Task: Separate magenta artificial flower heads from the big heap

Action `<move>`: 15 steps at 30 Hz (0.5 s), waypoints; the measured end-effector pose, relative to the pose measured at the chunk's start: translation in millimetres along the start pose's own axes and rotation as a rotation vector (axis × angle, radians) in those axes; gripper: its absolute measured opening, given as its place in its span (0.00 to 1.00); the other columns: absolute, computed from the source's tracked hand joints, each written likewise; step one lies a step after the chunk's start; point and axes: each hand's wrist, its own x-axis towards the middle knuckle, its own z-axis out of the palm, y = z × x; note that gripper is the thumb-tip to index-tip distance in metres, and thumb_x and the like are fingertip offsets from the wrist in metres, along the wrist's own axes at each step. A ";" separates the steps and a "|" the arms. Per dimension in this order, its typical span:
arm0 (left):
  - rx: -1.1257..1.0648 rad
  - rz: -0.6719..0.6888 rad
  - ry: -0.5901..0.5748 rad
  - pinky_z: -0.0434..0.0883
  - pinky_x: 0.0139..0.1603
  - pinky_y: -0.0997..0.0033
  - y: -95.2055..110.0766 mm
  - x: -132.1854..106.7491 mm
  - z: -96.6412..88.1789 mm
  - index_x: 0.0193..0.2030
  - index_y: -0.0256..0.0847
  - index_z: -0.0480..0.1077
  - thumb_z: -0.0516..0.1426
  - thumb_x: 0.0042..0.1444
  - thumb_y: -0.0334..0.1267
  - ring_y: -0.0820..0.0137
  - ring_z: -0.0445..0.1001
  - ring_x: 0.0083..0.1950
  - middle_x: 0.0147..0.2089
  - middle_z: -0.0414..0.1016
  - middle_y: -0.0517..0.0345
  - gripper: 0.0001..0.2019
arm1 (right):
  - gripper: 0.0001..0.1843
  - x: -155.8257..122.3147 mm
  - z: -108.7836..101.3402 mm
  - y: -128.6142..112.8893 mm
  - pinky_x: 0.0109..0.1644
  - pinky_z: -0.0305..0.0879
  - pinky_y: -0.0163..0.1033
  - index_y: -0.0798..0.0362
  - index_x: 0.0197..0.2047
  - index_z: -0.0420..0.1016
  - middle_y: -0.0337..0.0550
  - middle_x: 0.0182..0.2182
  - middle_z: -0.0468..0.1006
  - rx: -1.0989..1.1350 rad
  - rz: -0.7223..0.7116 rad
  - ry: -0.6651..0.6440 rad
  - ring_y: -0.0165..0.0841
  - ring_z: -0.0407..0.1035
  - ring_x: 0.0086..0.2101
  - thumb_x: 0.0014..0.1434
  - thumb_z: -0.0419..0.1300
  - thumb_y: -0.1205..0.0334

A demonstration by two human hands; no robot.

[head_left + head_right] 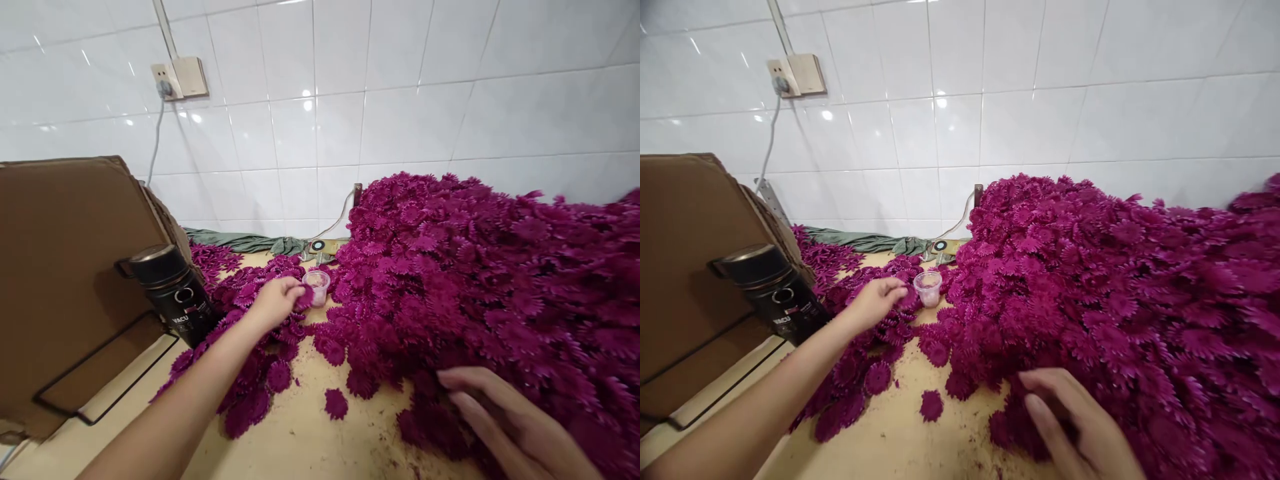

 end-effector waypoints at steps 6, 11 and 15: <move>-0.526 0.309 -0.096 0.65 0.34 0.74 75.9 -61.0 46.7 0.28 0.41 0.67 0.48 0.54 0.38 0.71 0.68 0.32 0.29 0.72 0.59 0.10 | 0.16 28.8 35.7 -56.6 0.29 0.69 0.33 0.52 0.31 0.69 0.42 0.26 0.75 0.079 0.120 -0.043 0.32 0.70 0.27 0.57 0.49 0.49; -0.502 0.383 -0.031 0.58 0.32 0.69 96.2 -77.2 57.9 0.19 0.43 0.54 0.44 0.57 0.43 0.69 0.61 0.29 0.24 0.61 0.59 0.16 | 0.17 21.3 23.9 -50.0 0.28 0.69 0.32 0.52 0.28 0.71 0.41 0.23 0.76 0.181 0.158 -0.007 0.33 0.70 0.26 0.54 0.52 0.48; -0.759 0.419 -0.197 0.55 0.27 0.70 94.0 -85.5 61.5 0.18 0.43 0.51 0.43 0.57 0.49 0.72 0.55 0.24 0.20 0.54 0.63 0.19 | 0.20 6.6 18.8 -33.7 0.31 0.72 0.36 0.52 0.32 0.76 0.45 0.26 0.78 0.357 0.329 0.057 0.38 0.73 0.31 0.46 0.59 0.43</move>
